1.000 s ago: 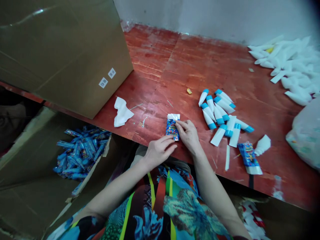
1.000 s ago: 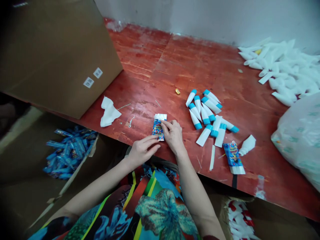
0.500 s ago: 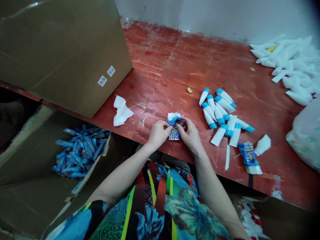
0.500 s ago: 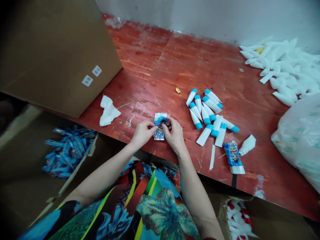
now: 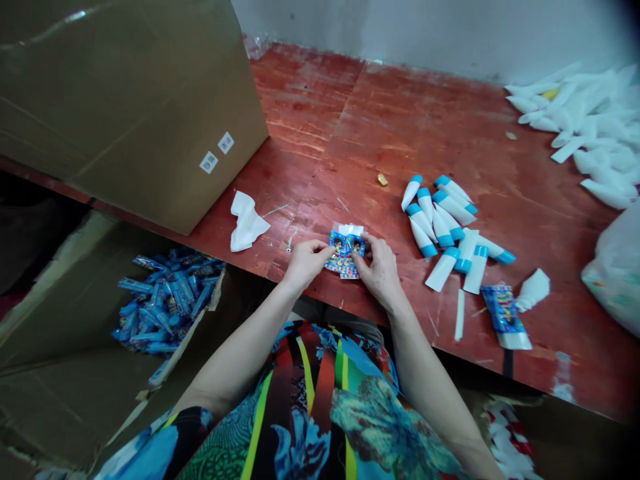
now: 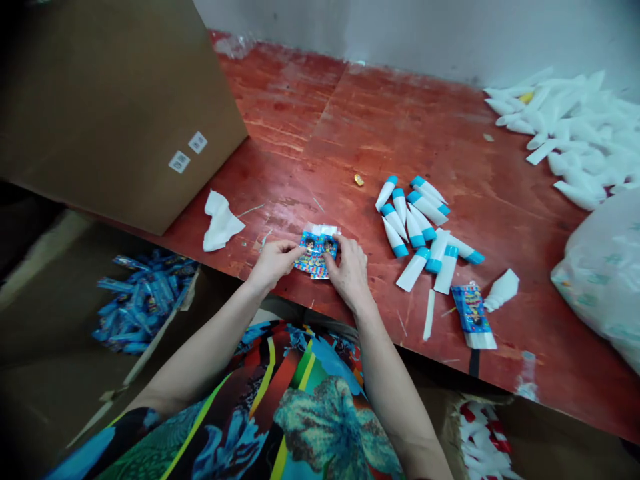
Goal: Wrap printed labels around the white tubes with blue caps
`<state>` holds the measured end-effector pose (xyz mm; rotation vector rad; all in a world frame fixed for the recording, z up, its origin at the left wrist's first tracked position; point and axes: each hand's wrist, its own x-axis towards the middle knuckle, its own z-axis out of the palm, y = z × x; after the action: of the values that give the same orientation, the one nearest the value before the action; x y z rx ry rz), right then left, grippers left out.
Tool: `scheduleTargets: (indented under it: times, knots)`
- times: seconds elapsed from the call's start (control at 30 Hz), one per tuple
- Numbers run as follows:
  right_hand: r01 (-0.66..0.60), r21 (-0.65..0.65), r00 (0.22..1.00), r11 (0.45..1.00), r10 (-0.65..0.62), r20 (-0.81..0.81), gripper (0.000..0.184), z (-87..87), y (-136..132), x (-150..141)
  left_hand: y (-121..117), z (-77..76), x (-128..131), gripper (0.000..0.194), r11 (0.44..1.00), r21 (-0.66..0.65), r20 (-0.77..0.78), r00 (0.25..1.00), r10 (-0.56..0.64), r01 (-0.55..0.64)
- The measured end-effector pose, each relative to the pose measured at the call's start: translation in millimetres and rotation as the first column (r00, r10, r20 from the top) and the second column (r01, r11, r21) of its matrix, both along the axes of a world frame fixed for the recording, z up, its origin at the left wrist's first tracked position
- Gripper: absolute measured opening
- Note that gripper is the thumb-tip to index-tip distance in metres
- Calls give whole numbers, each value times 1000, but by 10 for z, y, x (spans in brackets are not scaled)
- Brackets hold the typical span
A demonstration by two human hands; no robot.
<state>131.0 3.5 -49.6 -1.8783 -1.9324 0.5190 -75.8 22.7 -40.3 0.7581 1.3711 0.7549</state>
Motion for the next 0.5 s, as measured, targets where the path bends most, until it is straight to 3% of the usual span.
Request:
scheduleTargets:
  times: [0.17, 0.27, 0.37, 0.5]
  knots:
    - [-12, -10, 1000, 1000, 12, 18, 55, 11, -5, -1, 13, -43, 16, 18, 997, 68, -107, 994, -22, 30]
    - [-45, -17, 996, 999, 46, 80, 61, 46, -20, -25, 20, -11, 16, 23, 979, 156, -241, 966, -91, 131]
    - [-82, -44, 979, 996, 89, 182, 59, 87, -31, -67, -12, 57, -3, 27, 937, 229, -432, 890, -145, 264]
    - [-87, -100, 958, 991, 110, 264, 52, 141, -5, -106, -114, 171, -69, 29, 894, 288, -632, 769, -92, 343]
